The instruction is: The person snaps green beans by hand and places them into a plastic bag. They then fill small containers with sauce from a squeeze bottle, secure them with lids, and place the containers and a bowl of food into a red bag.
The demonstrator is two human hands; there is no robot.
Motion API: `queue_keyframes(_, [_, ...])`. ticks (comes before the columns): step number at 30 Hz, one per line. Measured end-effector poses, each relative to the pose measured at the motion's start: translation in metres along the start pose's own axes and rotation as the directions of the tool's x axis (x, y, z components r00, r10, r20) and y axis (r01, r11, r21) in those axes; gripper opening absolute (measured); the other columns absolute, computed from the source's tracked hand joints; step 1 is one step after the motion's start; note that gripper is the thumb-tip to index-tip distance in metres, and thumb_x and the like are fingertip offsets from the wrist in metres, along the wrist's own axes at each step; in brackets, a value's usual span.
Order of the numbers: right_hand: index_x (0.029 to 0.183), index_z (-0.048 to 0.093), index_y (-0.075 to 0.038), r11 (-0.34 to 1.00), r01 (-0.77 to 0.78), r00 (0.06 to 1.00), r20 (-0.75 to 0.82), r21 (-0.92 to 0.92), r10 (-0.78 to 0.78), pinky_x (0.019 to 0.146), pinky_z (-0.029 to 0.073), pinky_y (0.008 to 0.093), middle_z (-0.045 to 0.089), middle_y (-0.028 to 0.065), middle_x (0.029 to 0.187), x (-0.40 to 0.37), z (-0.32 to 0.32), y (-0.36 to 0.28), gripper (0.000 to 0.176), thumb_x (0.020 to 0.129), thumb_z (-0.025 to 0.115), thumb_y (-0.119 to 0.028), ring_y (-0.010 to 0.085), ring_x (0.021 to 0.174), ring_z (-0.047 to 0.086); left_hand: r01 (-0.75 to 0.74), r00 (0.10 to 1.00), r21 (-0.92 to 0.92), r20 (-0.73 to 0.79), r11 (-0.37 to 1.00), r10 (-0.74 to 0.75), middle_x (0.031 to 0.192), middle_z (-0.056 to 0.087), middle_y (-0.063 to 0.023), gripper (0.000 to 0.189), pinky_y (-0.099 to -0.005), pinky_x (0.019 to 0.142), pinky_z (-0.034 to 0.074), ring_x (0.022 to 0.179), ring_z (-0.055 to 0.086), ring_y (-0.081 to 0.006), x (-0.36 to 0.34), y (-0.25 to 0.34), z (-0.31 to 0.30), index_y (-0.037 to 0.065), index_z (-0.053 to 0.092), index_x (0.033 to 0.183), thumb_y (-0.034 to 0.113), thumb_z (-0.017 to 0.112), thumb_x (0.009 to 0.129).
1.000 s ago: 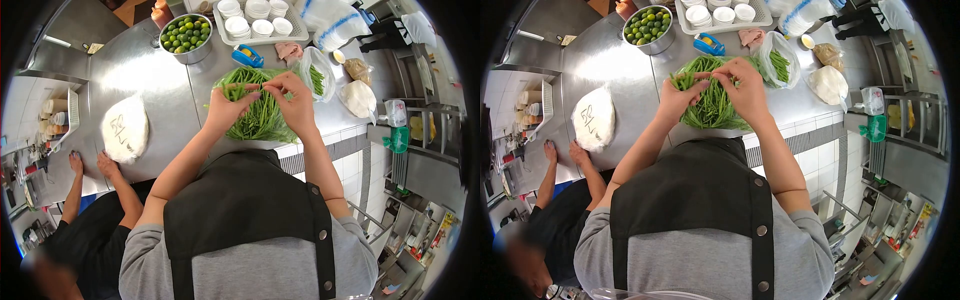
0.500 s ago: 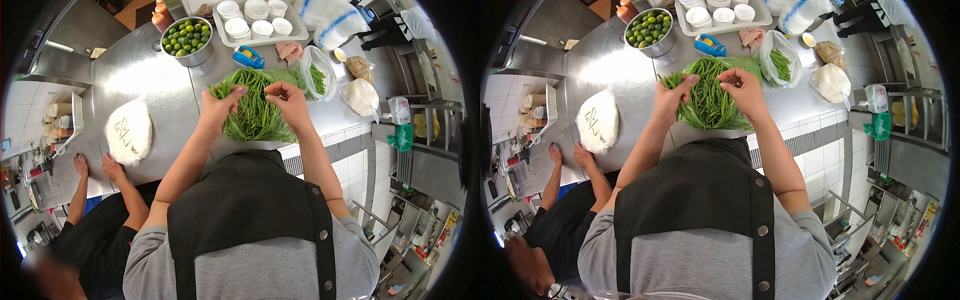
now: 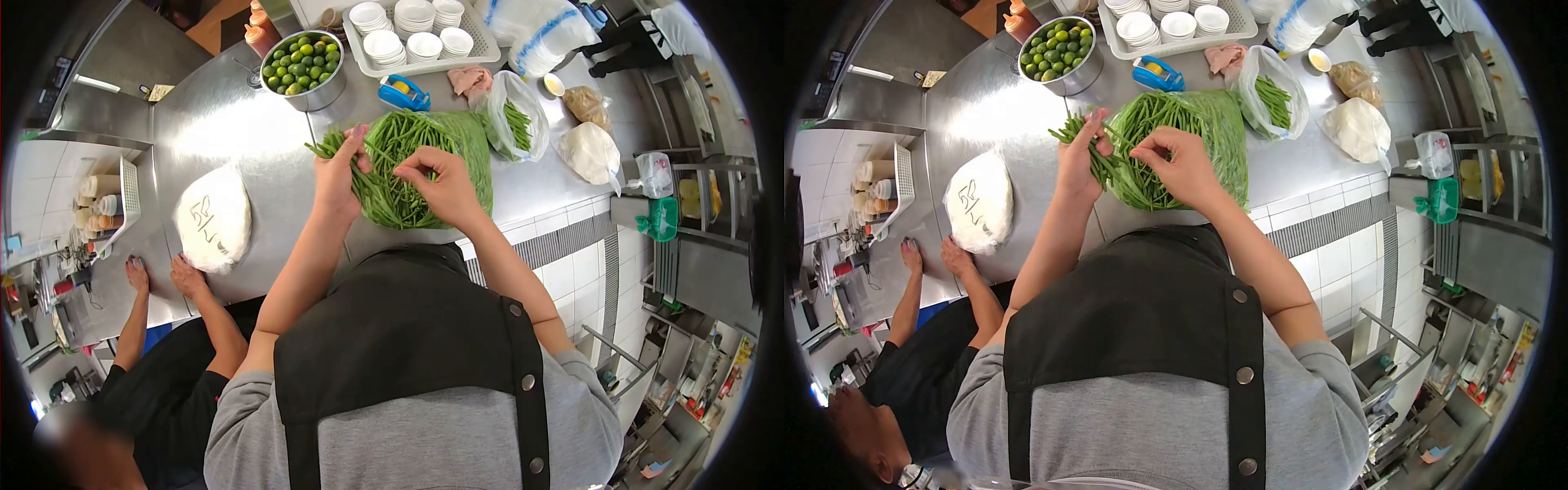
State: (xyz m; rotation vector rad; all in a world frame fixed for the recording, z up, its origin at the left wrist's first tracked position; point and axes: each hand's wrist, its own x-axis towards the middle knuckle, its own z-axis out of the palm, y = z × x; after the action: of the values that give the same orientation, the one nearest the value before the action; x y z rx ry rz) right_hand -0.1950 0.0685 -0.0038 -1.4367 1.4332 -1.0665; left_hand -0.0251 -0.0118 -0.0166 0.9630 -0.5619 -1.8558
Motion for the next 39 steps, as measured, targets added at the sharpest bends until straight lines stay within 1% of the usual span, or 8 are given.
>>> queue_keyframes(7, [0.098, 0.073, -0.001, 0.813, 0.193, 0.974, -0.208, 0.55, -0.09, 0.076, 0.049, 0.026, 0.066, 0.0027, 0.088, 0.01, -0.042, -0.01, 0.008, 0.096, 0.065, -0.003, 0.0099, 0.078, 0.058, 0.142, 0.987, -0.219, -0.037, 0.965, -0.154, 0.077, 0.051, 0.0004, 0.017, -0.0245, 0.057, 0.043, 0.064, 0.049, -0.0097, 0.012, 0.002, -0.019, 0.003, 0.061, 0.101, 0.019, 0.069, 0.098])
queue_keyframes(11, [0.104, 0.075, -0.006, 1.0, -0.003, 0.991, -0.133, 0.001, 0.003, 0.082, 0.05, 0.0302, 0.065, 0.0053, 0.097, 0.022, -0.062, 0.005, 0.017, 0.094, 0.064, 0.001, 0.0144, 0.089, 0.061, 0.295, 0.954, -0.326, 0.157, 0.898, -0.256, 0.077, 0.05, 0.001, 0.021, -0.0234, 0.057, 0.044, 0.063, 0.048, -0.0093, 0.014, 0.001, -0.023, 0.009, 0.053, 0.089, 0.022, 0.066, 0.1])
queue_keyframes(17, [0.102, 0.075, -0.006, 0.744, 0.112, 0.993, 0.092, -0.659, -0.068, 0.097, 0.045, 0.0395, 0.056, 0.0106, 0.114, 0.017, -0.052, 0.058, 0.023, 0.081, 0.07, 0.001, 0.0299, 0.113, 0.053, 0.359, 0.933, -0.187, 0.049, 0.915, -0.356, 0.072, 0.047, 0.0027, 0.025, -0.0222, 0.053, 0.043, 0.061, 0.049, -0.0092, -0.001, -0.004, -0.006, 0.012, 0.05, 0.085, 0.021, 0.068, 0.099])
queue_keyframes(20, [0.088, 0.073, -0.006, 0.718, 0.077, 0.997, 0.063, -0.692, -0.047, 0.097, 0.045, 0.041, 0.058, 0.0107, 0.109, 0.016, -0.044, 0.057, 0.011, 0.078, 0.072, -0.001, 0.0325, 0.111, 0.053, 0.324, 0.94, -0.079, 0.136, 0.943, -0.312, 0.064, 0.046, 0.0032, 0.028, -0.0222, 0.05, 0.041, 0.055, 0.048, -0.0089, -0.004, -0.004, -0.011, 0.012, 0.05, 0.08, 0.018, 0.074, 0.094])
queue_keyframes(24, [0.089, 0.065, -0.002, 0.842, 0.13, 0.991, 0.096, -0.523, -0.093, 0.092, 0.045, 0.0421, 0.058, 0.0127, 0.105, 0.022, -0.053, 0.051, 0.007, 0.083, 0.069, -0.004, 0.0326, 0.106, 0.055, 0.224, 0.968, 0.187, 0.073, 0.956, -0.241, 0.059, 0.048, 0.004, 0.025, -0.0224, 0.047, 0.037, 0.05, 0.047, -0.008, -0.009, -0.009, -0.003, 0.01, 0.058, 0.077, 0.017, 0.079, 0.089])
queue_keyframes(30, [0.095, 0.06, 0.001, 0.9, 0.203, 0.979, 0.097, -0.386, -0.179, 0.077, 0.045, 0.0394, 0.057, 0.0138, 0.09, 0.02, -0.053, -0.001, 0.008, 0.089, 0.064, -0.004, 0.0323, 0.087, 0.056, -0.013, 0.979, 0.663, 0.162, 0.749, -0.126, 0.067, 0.063, 0.0013, 0.026, -0.0234, 0.046, 0.042, 0.049, 0.051, -0.0055, -0.014, -0.021, 0.018, 0.001, 0.074, 0.104, 0.014, 0.082, 0.084])
queue_keyframes(35, [0.096, 0.061, 0.001, 0.928, 0.201, 0.979, 0.034, -0.315, -0.201, 0.072, 0.046, 0.0349, 0.059, 0.01, 0.087, 0.018, -0.041, -0.012, 0.007, 0.093, 0.064, -0.005, 0.0241, 0.078, 0.058, -0.186, 0.97, 0.683, 0.244, 0.707, 0.019, 0.069, 0.065, 0.0015, 0.021, -0.0218, 0.045, 0.042, 0.05, 0.053, -0.0049, -0.016, -0.026, 0.02, -0.001, 0.075, 0.099, 0.013, 0.082, 0.084])
queue_keyframes(39, [0.099, 0.066, -0.001, 0.969, -0.074, 0.994, -0.057, 0.235, 0.09, 0.074, 0.05, 0.0319, 0.064, 0.0042, 0.088, 0.016, -0.024, 0.01, 0.009, 0.095, 0.067, -0.009, 0.0157, 0.079, 0.061, -0.206, 0.965, 0.55, 0.254, 0.81, 0.073, 0.07, 0.065, 0.0001, 0.015, -0.0219, 0.047, 0.041, 0.051, 0.052, -0.0049, -0.012, -0.025, 0.012, -0.001, 0.075, 0.098, 0.009, 0.079, 0.087])
